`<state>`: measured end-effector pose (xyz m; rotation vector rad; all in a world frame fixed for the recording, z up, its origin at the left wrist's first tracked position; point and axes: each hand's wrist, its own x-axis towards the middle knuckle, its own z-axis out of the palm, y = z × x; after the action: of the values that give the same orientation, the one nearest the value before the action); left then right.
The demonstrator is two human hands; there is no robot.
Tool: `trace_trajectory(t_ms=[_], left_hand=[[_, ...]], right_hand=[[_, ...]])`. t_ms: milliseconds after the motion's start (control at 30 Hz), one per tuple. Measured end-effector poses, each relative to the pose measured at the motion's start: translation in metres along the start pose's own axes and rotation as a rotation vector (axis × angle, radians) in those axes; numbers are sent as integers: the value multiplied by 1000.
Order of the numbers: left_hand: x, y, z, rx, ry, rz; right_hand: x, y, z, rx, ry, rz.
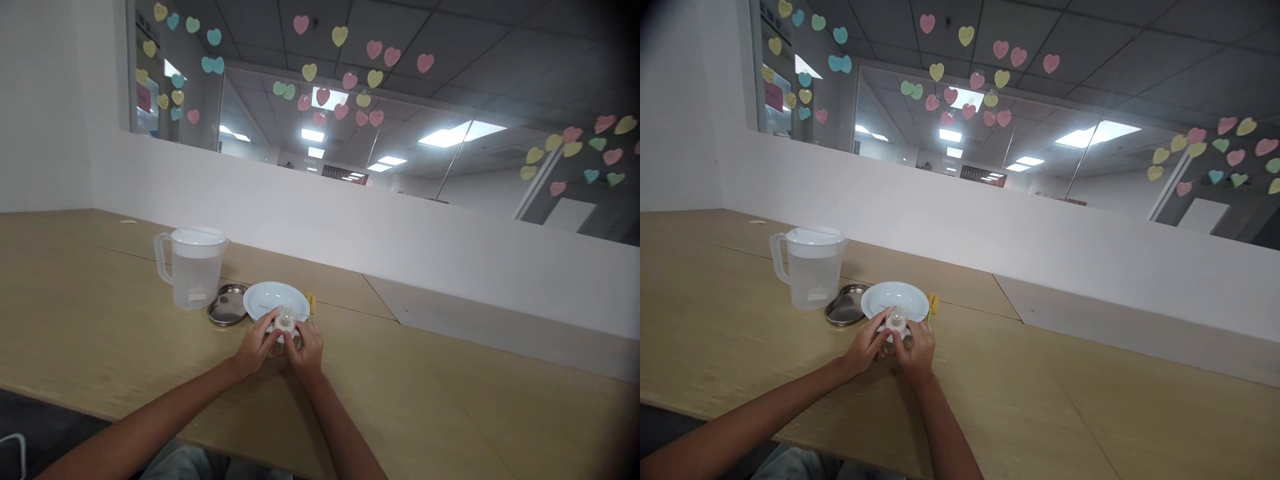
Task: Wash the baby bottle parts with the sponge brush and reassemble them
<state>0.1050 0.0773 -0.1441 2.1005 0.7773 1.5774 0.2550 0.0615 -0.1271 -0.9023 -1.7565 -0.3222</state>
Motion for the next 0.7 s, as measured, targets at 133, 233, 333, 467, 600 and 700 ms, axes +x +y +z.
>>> trace_trajectory(t_ms=[133, 233, 333, 467, 600, 700], left_hand=[[-1, -1, 0, 13, -21, 5], [-1, -3, -4, 47, -88, 13], [0, -6, -6, 117, -102, 12], [2, -8, -3, 207, -69, 22], [2, -10, 0, 241, -39, 55], [1, -12, 1, 244, -42, 85]], right_hand=[[0, 2, -2, 4, -33, 10], [1, 2, -6, 23, -57, -19], [3, 1, -8, 43, -52, -53], [4, -2, -7, 75, -57, -17], [1, -2, -2, 117, -42, 58], [-2, -1, 2, 234, -58, 174]])
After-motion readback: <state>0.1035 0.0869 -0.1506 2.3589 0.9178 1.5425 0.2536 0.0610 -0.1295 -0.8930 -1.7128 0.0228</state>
